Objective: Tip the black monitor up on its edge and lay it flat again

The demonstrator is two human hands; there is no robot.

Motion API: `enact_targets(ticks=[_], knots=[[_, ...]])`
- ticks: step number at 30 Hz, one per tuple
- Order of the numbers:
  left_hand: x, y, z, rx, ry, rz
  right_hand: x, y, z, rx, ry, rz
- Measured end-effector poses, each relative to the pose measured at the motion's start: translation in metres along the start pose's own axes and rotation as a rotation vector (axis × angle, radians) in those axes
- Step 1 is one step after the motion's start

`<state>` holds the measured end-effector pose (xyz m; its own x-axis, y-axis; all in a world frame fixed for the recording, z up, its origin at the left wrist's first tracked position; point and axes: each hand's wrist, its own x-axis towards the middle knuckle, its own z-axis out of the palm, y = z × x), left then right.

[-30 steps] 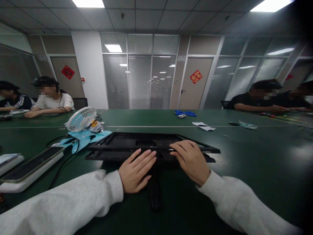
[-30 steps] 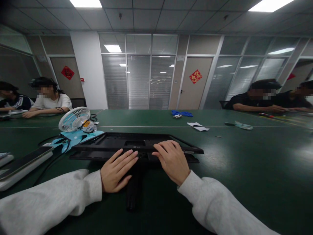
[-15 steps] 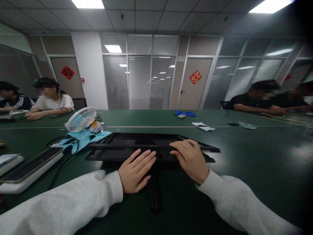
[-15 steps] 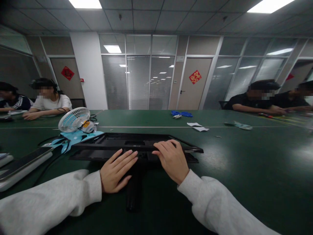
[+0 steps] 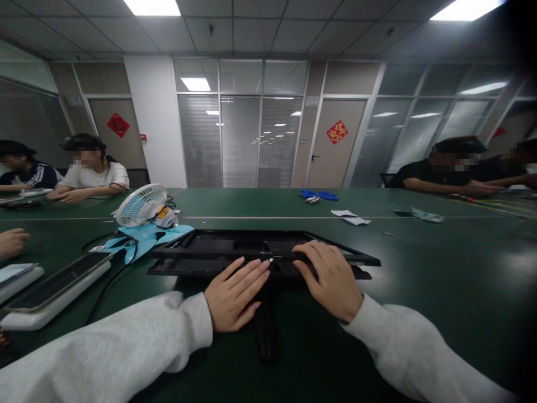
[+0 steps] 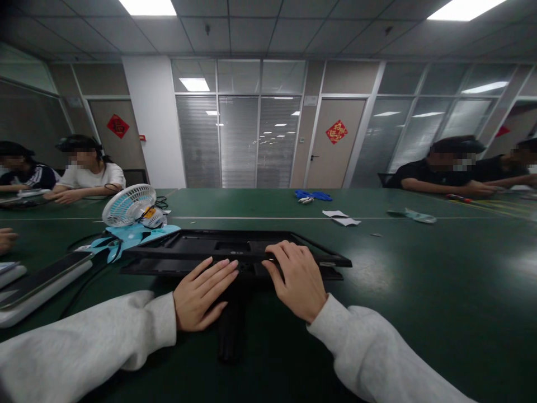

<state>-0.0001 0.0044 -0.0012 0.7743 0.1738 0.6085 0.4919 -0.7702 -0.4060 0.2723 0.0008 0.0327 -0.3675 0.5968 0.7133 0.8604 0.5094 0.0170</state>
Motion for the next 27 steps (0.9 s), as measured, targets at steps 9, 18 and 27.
enact_targets(ticks=[9, 18, 27], knots=[[0.0033, 0.0, -0.0032, -0.003, 0.009, 0.0, -0.0019, -0.0043, 0.0008, -0.056, -0.016, 0.024], [0.0034, 0.0003, -0.0041, -0.001, 0.006, -0.007, 0.0002, -0.0014, 0.0017, -0.068, -0.004, -0.02], [0.0019, -0.0005, -0.0027, 0.0, -0.002, 0.004, 0.0023, 0.0046, 0.0012, -0.082, -0.005, -0.045]])
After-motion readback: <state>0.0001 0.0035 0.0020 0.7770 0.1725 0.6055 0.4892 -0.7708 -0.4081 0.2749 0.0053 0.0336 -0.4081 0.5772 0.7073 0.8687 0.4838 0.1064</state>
